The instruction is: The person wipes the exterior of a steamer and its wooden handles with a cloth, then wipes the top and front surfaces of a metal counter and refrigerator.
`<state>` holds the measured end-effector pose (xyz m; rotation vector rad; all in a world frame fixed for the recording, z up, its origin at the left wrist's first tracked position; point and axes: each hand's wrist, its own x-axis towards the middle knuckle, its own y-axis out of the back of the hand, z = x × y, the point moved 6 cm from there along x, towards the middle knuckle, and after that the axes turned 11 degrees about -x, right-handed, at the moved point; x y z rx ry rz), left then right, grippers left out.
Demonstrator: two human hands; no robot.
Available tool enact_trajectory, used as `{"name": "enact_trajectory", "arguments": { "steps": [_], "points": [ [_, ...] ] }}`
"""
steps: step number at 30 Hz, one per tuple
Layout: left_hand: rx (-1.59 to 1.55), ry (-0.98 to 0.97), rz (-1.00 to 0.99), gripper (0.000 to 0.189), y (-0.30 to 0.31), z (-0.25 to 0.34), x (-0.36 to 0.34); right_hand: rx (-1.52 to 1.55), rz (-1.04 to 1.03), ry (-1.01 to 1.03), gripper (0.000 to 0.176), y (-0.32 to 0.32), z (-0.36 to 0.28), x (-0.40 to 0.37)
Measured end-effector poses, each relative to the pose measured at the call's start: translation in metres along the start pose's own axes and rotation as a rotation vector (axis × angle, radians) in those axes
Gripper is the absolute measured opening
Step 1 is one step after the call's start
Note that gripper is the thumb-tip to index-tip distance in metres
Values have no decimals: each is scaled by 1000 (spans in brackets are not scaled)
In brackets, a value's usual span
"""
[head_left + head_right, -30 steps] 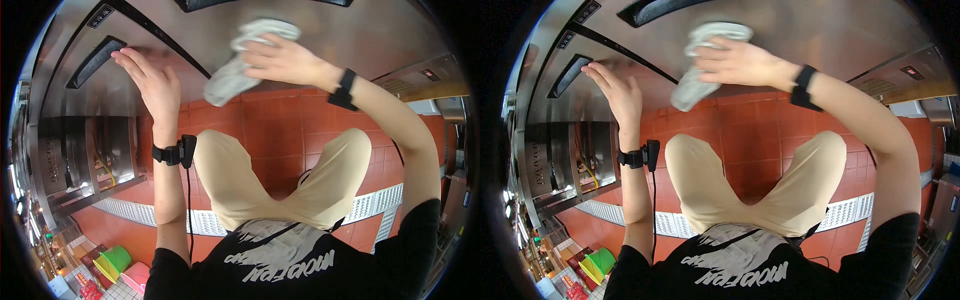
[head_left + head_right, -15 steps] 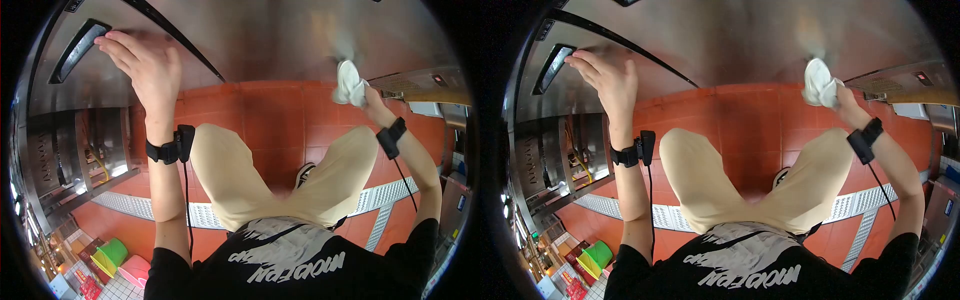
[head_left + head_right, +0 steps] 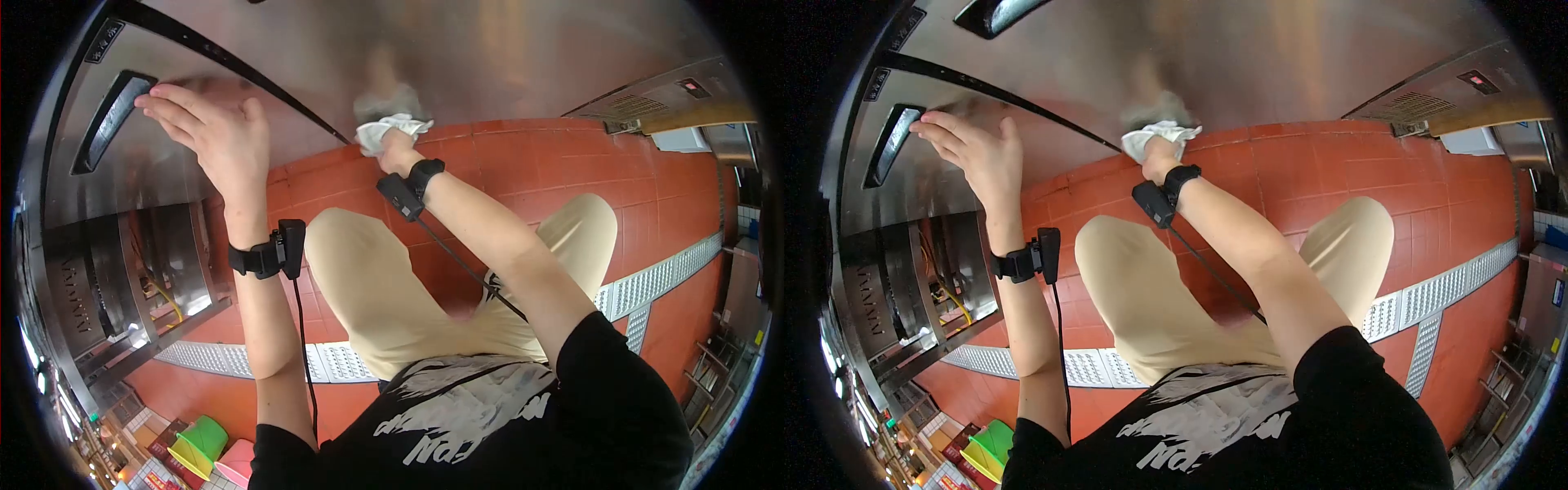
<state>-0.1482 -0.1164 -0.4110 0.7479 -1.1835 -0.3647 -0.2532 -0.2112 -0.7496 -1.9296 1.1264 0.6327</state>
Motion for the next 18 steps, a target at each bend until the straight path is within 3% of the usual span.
{"name": "enact_trajectory", "arguments": {
  "steps": [2, 4, 7, 9, 10, 12, 14, 16, 17, 18],
  "points": [
    [-26, 40, 65, 92, -4, 1, 1, 333, -87, 6, 27, -13, 0, -9],
    [-46, 61, 89, 91, -3, 6, 5, 374, -255, 44, 23, -30, -5, -11],
    [-52, 66, 87, 90, -4, 1, 3, 620, -64, 51, 15, -24, -10, -16],
    [-58, 41, 66, 89, -1, 3, 1, 757, -325, 197, 15, -11, -10, 9],
    [-59, 43, 69, 89, 4, 4, -1, 703, -226, 171, 5, 1, -8, 14],
    [-129, 21, 10, 85, 9, 6, -2, 948, -585, 174, 18, 36, -17, 28],
    [-178, -5, 10, 83, 14, 5, -4, 592, -484, 76, 29, 92, -27, 36],
    [-225, -29, 4, 81, 20, 2, -6, 70, -189, 298, 31, 164, -45, 18],
    [-258, -25, -6, 80, 22, 0, -5, 529, -96, 176, 39, 205, -43, 57],
    [-289, -22, -22, 79, 18, 2, -4, 364, -14, 321, 41, 252, -49, 65]
  ]
}}
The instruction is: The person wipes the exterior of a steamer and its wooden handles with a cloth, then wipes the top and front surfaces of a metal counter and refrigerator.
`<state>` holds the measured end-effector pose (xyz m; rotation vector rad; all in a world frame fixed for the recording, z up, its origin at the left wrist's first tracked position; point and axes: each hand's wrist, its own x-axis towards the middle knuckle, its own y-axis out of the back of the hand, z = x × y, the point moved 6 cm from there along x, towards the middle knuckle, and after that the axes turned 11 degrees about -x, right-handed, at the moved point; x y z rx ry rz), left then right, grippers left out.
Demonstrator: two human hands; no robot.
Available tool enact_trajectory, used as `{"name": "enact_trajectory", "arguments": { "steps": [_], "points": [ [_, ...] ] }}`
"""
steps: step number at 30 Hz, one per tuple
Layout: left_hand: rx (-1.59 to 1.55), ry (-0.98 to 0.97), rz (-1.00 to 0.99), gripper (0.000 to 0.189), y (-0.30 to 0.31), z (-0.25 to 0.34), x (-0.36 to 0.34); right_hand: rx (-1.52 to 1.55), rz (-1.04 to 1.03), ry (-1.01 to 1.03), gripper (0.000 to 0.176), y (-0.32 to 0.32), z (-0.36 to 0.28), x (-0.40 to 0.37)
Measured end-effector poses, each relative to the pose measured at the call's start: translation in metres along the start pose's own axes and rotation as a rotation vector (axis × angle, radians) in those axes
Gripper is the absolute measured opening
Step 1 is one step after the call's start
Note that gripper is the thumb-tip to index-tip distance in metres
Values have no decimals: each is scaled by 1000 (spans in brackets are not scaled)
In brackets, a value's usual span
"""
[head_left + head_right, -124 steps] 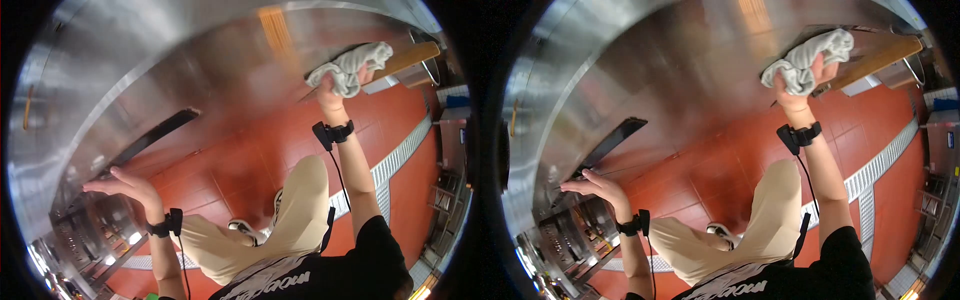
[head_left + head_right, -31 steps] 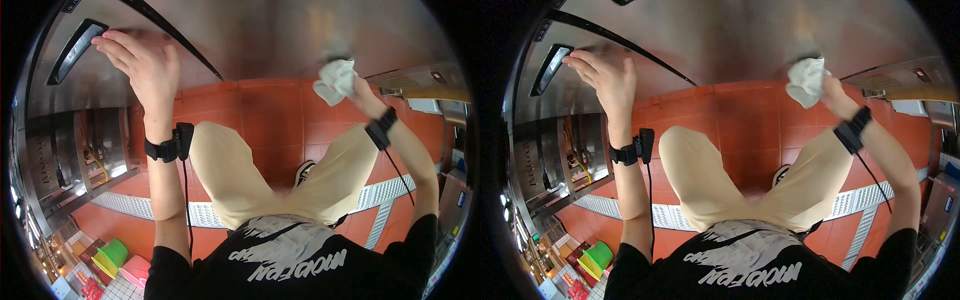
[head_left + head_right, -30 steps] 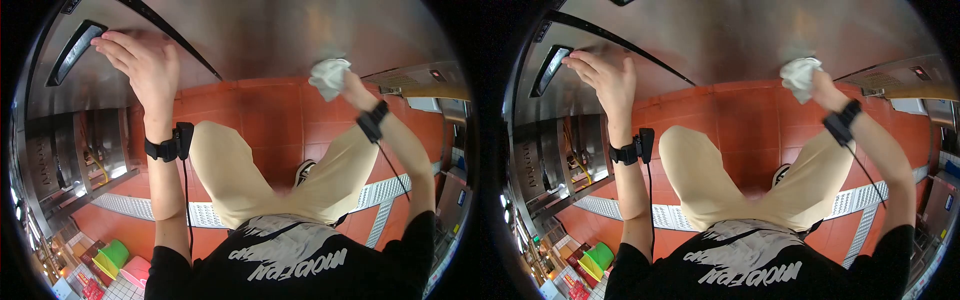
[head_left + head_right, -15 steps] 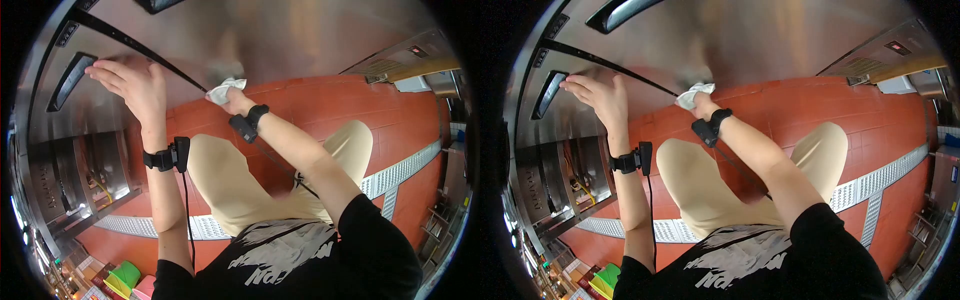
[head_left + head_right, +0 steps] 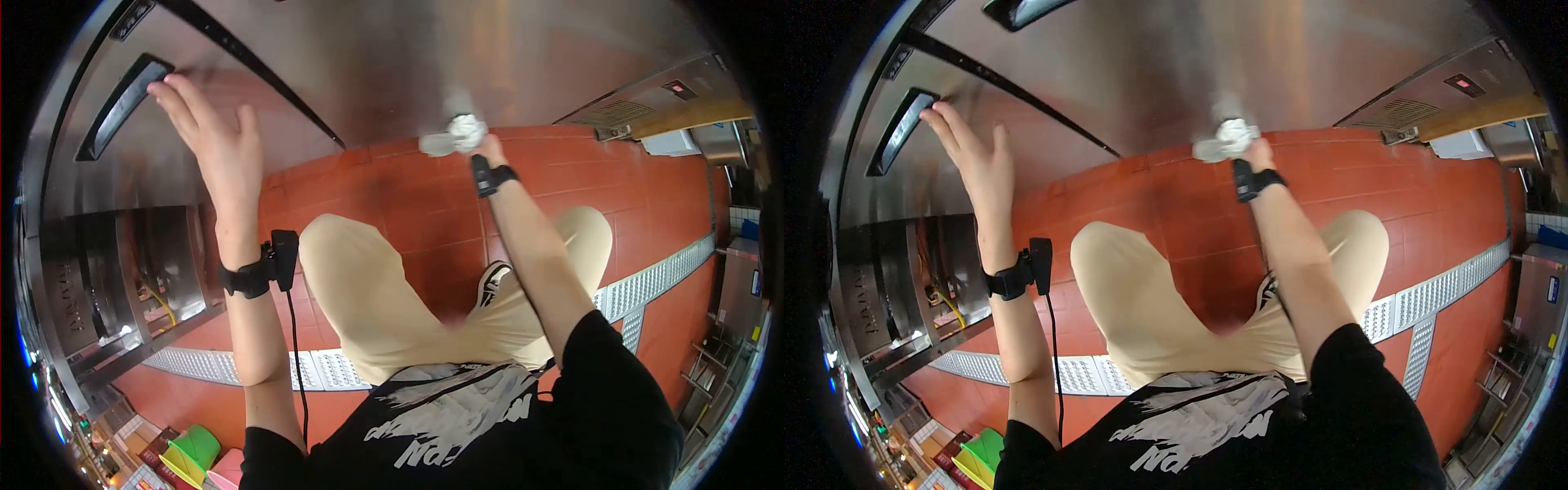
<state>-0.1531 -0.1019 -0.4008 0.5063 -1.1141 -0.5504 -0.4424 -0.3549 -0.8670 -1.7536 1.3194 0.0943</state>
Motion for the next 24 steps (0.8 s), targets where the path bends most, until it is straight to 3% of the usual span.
{"name": "enact_trajectory", "arguments": {
  "steps": [1, 4, 6, 7, 8, 10, 11, 12, 13, 14, 16, 19, 20, 22, 24],
  "points": [
    [2, -18, 6, 79, 0, -1, 0, 5, -8, 69, 42, 62, -16, 39],
    [20, -24, -2, 80, -2, -2, -1, -180, 245, 145, 33, 89, -115, -10],
    [21, -31, -9, 81, -3, -2, -1, -276, 81, 374, 30, 79, -149, -32],
    [22, -40, -19, 82, -5, -1, -1, -357, 410, 378, 31, 85, -159, -38],
    [21, -37, -20, 82, -6, 0, -1, -359, 411, 376, 31, 84, -149, -28],
    [71, -41, -13, 83, -5, 0, -2, -444, 227, 36, 34, 80, -98, 8],
    [75, -40, -10, 83, -5, 1, -2, -707, 121, 140, 35, 58, -66, -13],
    [67, -25, -10, 83, -6, 0, -2, -440, -1, 131, 36, 47, -24, 21],
    [60, -11, -12, 83, -6, -1, -2, -131, -121, 78, 25, 11, 19, 18],
    [65, -15, -13, 83, -6, -1, -1, -100, 56, -179, 29, -73, 39, -45],
    [93, -18, -45, 83, -6, -2, -1, -96, 7, -191, 33, -145, 103, -57],
    [110, -53, -69, 85, -5, -1, -1, 45, -554, -376, 32, -246, 159, -90],
    [97, -56, -69, 87, -4, -1, -1, 58, -579, -335, 31, -271, 152, -110],
    [99, -53, -68, 88, -1, 0, -2, 208, -258, -322, 30, -268, 166, -84],
    [59, -19, -74, 86, 0, 2, -2, 103, -385, -294, 32, -259, 148, -74]
  ]
}}
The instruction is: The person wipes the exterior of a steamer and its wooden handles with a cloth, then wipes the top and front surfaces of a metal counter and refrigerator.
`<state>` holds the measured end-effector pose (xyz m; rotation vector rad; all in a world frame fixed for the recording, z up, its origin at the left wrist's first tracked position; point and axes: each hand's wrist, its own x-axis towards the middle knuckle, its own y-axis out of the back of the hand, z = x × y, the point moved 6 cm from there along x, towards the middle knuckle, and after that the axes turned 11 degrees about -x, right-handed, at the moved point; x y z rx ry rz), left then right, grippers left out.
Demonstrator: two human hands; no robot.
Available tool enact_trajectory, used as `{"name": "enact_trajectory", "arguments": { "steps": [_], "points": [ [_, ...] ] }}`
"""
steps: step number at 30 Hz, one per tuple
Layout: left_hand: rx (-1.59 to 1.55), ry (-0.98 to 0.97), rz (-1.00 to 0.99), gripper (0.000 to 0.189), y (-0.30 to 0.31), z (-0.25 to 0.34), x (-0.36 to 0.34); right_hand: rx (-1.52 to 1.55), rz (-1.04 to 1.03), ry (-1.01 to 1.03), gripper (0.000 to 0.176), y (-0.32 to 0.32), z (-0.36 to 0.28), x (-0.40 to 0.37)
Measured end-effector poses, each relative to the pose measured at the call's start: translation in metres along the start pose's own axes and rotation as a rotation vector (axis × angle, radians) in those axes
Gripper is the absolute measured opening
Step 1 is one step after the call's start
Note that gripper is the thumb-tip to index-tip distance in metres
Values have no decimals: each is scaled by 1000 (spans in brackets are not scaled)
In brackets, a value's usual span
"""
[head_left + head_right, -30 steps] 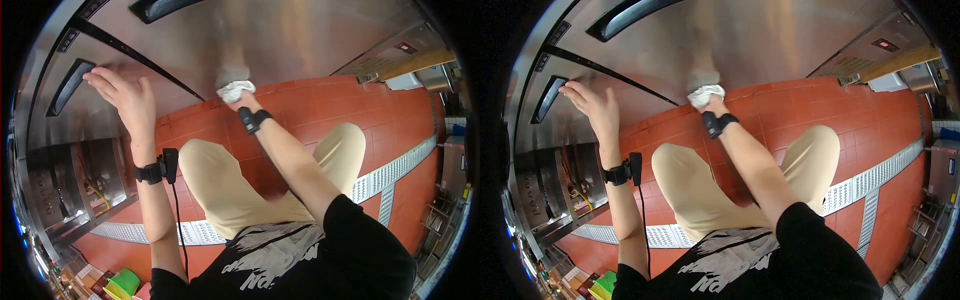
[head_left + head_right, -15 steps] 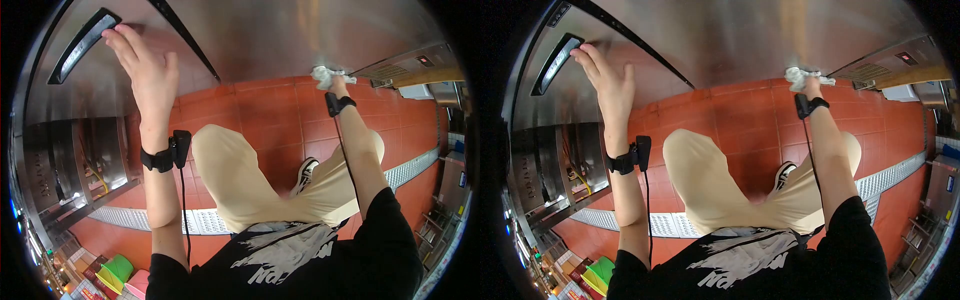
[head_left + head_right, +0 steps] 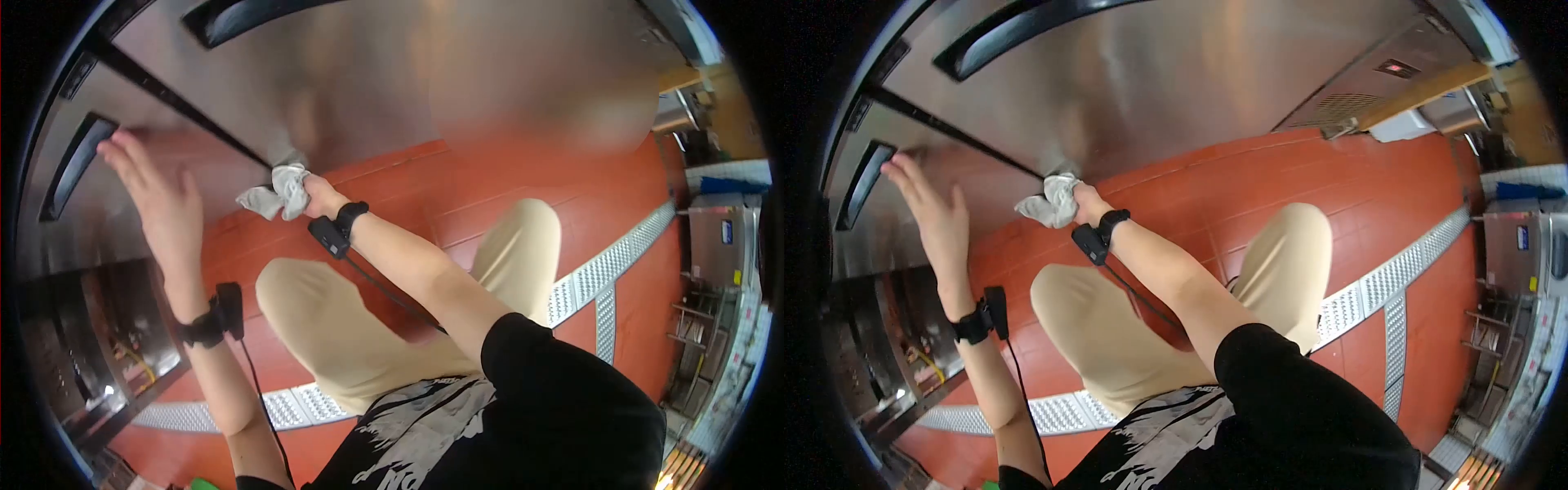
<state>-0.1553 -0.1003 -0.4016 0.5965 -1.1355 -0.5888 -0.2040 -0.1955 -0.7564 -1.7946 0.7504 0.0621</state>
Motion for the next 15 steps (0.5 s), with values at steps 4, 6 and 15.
{"name": "enact_trajectory", "arguments": {
  "steps": [4, 6, 15],
  "points": [
    [-11, 3, 62, 84, 2, -2, 0, 66, 133, -14, 41, 43, -89, -62],
    [-29, -10, 89, 83, 3, -1, -1, 180, -160, -84, 46, 85, -129, -66],
    [32, 0, 113, 82, 1, -3, 2, -2027, 636, 572, 40, 169, -373, -232]
  ]
}}
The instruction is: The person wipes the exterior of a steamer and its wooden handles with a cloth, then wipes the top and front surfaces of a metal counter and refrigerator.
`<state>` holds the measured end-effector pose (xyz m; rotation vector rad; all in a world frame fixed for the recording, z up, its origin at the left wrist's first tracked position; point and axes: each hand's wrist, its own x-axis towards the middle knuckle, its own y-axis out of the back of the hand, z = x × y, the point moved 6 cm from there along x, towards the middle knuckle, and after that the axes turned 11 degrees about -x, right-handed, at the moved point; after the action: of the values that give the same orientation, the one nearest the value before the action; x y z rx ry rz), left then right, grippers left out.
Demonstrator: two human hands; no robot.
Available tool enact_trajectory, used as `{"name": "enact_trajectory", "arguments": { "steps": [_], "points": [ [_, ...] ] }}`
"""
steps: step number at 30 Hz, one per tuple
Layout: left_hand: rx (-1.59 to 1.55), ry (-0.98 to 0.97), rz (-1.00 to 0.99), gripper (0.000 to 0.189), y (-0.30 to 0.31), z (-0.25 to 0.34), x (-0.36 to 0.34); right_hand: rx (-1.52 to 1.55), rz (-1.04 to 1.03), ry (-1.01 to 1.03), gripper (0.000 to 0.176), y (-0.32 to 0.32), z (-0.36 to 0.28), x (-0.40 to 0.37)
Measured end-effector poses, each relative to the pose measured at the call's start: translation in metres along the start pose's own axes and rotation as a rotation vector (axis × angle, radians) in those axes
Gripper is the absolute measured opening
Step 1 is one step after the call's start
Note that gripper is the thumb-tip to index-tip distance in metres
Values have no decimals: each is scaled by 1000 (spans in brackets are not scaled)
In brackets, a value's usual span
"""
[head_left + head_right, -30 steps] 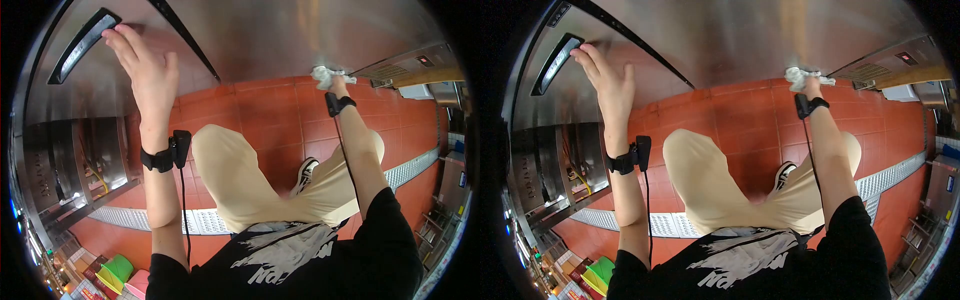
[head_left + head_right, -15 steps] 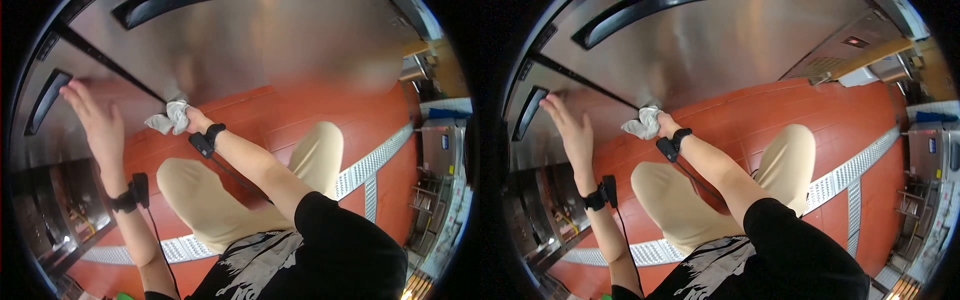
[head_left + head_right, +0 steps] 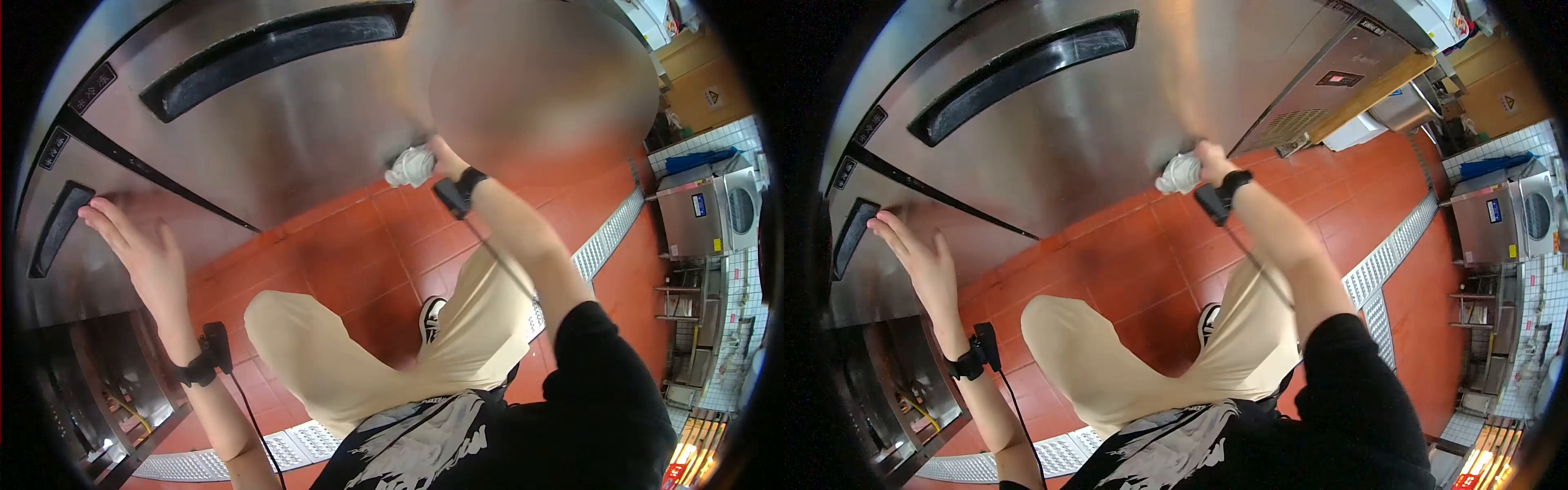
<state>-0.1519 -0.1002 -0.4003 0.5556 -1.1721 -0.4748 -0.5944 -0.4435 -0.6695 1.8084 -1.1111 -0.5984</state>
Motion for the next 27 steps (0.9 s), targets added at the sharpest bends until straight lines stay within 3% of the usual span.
{"name": "enact_trajectory", "arguments": {
  "steps": [1, 3, 5, 7, 8, 10, 11, 12, 13, 15, 16, 17, 19, 21, 23, 25, 26, 27],
  "points": [
    [18, -22, 13, 80, 0, -1, -1, -63, -33, 97, 38, 25, -62, -12],
    [52, -13, 11, 80, -3, -1, -2, 998, 74, -71, 29, 75, -64, -15],
    [91, 0, 41, 79, -3, -1, -2, 1216, 168, -530, 22, 141, -100, -26],
    [96, -2, 40, 78, -4, 1, -1, 717, 422, -243, 20, 223, -111, -24],
    [97, -6, 40, 78, -4, 2, -1, 535, 550, -129, 19, 265, -149, -36],
    [111, -28, 37, 78, -6, 4, -1, 417, 661, 202, 22, 319, -168, -38],
    [121, -42, 53, 78, -5, 5, 0, 77, 636, 226, 35, 343, -166, -37],
    [122, -54, 46, 78, -6, 4, 0, -169, 764, 295, 35, 346, -196, -46],
    [155, -55, 40, 78, -7, 2, -1, -422, 882, 365, 35, 340, -222, -53],
    [193, -56, 32, 77, -8, 0, 0, -1068, 1077, 579, 54, 312, -210, -52],
    [170, -43, 17, 78, -9, 0, -1, -962, 1050, 612, 62, 298, -190, -47],
    [151, -28, 2, 79, -10, -2, -2, -833, 1029, 519, 60, 282, -172, -45],
    [160, -21, -9, 79, -10, -2, -2, -775, 1006, 542, 40, 238, -133, -38],
    [168, -16, -7, 80, -11, -2, 0, -893, 623, 371, 31, 161, -45, -18],
    [257, -33, -18, 79, -13, -2, -2, -621, 408, 227, 26, 122, -34, -15],
    [280, -61, -31, 80, -15, -2, -3, -631, 454, 254, 22, 102, -50, -25],
    [286, -92, -35, 81, -15, -2, -2, -700, 470, 429, 26, 92, -56, -29],
    [290, -100, -42, 81, -18, -3, -1, -657, 176, 221, 22, 65, -33, -28]
  ]
}}
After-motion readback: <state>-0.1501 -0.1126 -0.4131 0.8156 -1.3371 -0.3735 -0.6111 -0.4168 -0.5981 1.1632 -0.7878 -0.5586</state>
